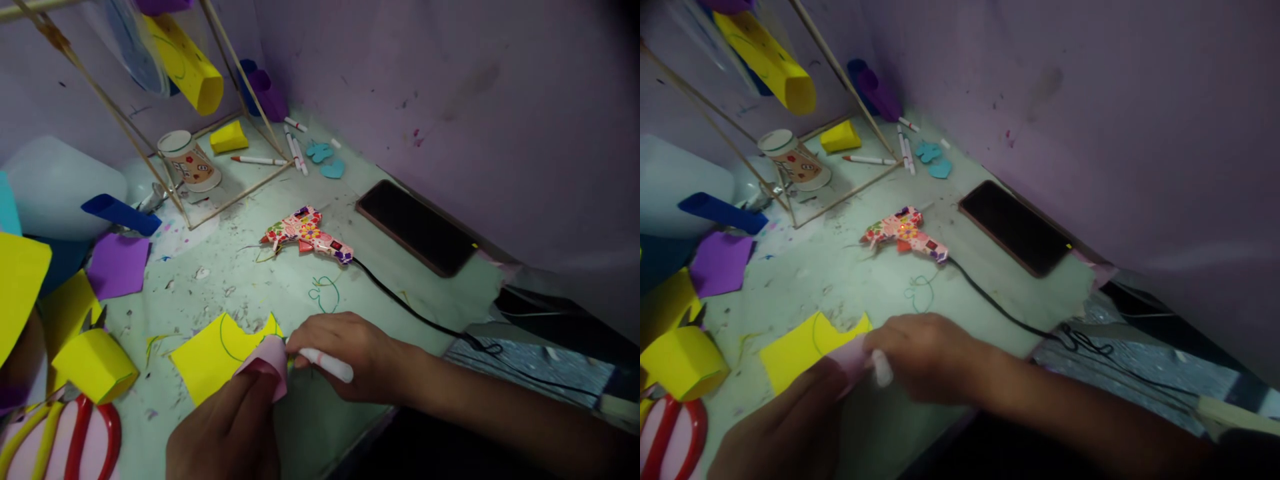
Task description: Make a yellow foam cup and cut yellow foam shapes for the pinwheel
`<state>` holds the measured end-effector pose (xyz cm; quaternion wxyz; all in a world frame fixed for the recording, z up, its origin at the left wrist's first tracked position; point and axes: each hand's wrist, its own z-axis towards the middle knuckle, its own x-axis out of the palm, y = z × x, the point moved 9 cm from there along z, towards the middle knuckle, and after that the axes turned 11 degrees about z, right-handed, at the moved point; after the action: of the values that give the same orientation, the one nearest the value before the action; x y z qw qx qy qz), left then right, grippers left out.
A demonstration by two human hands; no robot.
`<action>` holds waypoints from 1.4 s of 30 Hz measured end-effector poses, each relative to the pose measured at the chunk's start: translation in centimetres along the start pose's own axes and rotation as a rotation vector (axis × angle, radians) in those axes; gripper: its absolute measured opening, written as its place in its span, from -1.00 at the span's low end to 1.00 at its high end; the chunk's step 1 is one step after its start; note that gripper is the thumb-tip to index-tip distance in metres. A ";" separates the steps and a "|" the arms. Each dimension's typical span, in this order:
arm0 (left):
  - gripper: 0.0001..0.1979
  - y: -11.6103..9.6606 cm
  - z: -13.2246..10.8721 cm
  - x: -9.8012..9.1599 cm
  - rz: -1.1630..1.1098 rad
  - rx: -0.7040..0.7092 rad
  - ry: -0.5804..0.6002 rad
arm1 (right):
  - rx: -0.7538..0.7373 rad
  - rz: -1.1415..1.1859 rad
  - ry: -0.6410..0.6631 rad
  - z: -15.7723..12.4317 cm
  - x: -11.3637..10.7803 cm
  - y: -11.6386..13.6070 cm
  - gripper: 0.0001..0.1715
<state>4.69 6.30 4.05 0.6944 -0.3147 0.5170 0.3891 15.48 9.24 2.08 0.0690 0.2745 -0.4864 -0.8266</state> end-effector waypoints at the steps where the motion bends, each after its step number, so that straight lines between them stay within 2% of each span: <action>1: -0.76 -0.1 0.1 -0.1 0.005 -0.003 0.002 | -0.007 -0.007 0.002 -0.1 0.1 0.1 -0.74; 9: -0.83 -0.8 0.6 -0.9 0.059 0.086 -0.081 | -0.031 -0.046 0.019 -1.0 0.6 1.0 -0.77; 20: -0.79 -1.1 0.3 -0.7 0.092 0.167 -0.127 | -0.036 -0.146 0.040 -2.6 1.0 2.1 -0.76; 26: -0.81 -1.1 0.2 -1.4 0.065 0.128 -0.179 | -0.056 -0.129 0.054 -2.9 1.2 2.4 -0.78; 35: -0.81 -1.0 0.6 -1.1 0.036 0.039 -0.112 | -0.052 -0.080 0.125 -3.1 2.2 2.9 -0.80; 39: -0.81 -1.2 0.3 -1.1 0.011 0.029 -0.112 | -0.136 -0.097 0.084 -3.6 2.4 4.0 -0.76; 42: -0.77 -1.0 0.5 -1.0 -0.031 -0.019 -0.073 | -0.202 -0.149 0.118 -3.9 2.9 4.8 -0.67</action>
<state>5.65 5.96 5.13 0.7158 -0.3150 0.4827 0.3942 14.32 2.68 3.56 0.0632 0.3497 -0.3738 -0.8567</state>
